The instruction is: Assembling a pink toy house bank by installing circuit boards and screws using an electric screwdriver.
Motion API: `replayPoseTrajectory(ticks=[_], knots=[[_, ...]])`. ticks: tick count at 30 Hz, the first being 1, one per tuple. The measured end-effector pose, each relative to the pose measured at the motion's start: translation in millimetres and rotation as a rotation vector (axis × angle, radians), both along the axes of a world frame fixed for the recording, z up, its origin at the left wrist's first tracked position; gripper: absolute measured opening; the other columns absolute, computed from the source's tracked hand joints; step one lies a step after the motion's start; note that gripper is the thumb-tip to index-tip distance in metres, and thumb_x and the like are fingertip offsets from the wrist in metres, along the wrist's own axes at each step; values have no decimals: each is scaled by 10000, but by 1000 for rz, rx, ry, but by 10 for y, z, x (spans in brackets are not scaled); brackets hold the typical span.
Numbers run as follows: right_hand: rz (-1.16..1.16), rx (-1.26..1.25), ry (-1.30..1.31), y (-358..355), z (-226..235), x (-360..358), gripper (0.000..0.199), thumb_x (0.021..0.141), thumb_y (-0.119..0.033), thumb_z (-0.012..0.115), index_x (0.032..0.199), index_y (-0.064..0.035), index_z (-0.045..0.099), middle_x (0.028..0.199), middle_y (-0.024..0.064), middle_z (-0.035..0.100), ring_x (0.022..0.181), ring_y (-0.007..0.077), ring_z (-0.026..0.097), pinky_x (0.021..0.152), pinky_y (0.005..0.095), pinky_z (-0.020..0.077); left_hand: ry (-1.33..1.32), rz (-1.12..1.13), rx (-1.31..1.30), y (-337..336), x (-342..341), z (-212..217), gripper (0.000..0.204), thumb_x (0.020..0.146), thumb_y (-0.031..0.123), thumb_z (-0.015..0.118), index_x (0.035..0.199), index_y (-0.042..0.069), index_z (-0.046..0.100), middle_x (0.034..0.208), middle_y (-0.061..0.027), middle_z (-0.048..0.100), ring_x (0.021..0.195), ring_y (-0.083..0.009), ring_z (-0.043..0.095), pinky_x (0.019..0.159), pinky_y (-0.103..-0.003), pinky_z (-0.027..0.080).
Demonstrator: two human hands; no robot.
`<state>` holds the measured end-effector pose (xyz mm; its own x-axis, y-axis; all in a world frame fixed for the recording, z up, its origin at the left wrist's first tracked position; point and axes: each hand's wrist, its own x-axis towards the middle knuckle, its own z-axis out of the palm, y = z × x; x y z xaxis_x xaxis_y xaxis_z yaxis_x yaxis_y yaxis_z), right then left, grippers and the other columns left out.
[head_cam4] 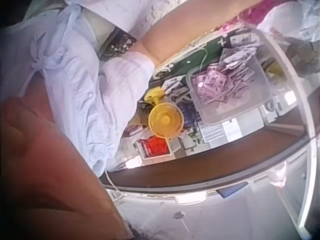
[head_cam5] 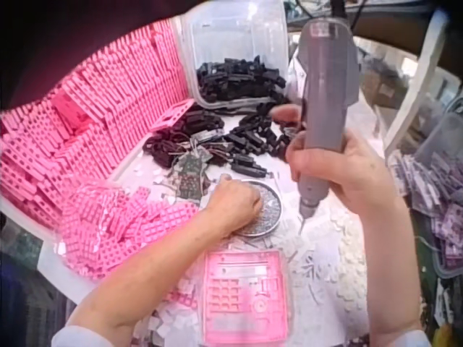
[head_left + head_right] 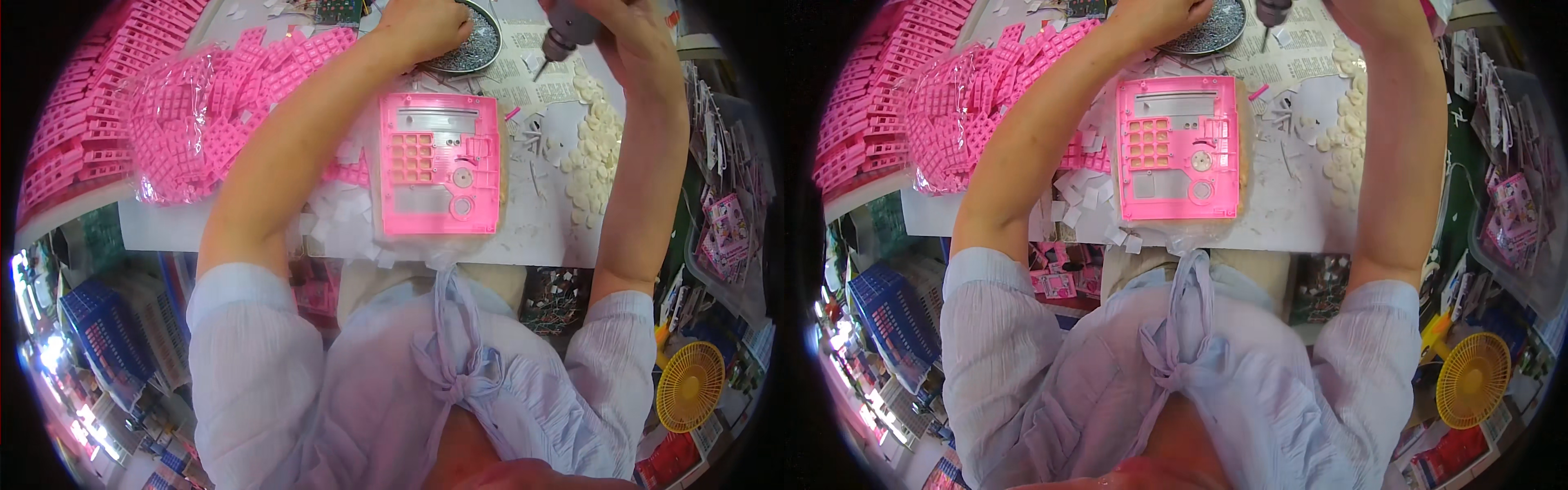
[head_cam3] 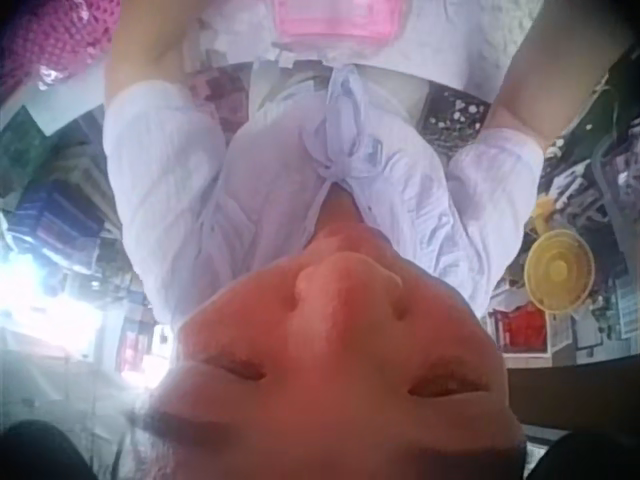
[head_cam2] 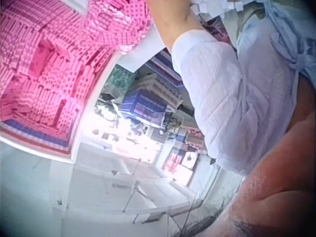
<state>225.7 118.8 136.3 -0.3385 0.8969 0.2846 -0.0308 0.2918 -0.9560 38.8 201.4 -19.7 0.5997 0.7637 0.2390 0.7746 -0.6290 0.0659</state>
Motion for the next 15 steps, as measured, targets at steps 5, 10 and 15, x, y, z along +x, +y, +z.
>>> replayPoseTrajectory(ticks=[5,10,15], knots=[[133,45,102,-159,-365,391,467,994,-117,518,1429,16,413,1114,203,648,1076,306,636,968,473,495,-262,-143,65,-606,-120,433,182,849,280,669,856,103,713,884,-93,717,848,-273,671,886,-485,412],[174,25,497,-933,-610,-121,452,991,-226,578,1398,-82,445,676,-10,500,616,119,481,547,305,371,-572,-216,-277,-1817,-324,349,65,830,138,751,857,138,692,818,8,690,757,-186,629,840,-382,344],[48,-22,458,-1202,-574,-227,432,906,-242,714,1211,-22,500,710,52,565,647,145,557,624,315,489,-690,-167,-389,-2003,-313,323,111,786,112,783,840,134,688,790,12,674,727,-175,602,816,-383,337]])
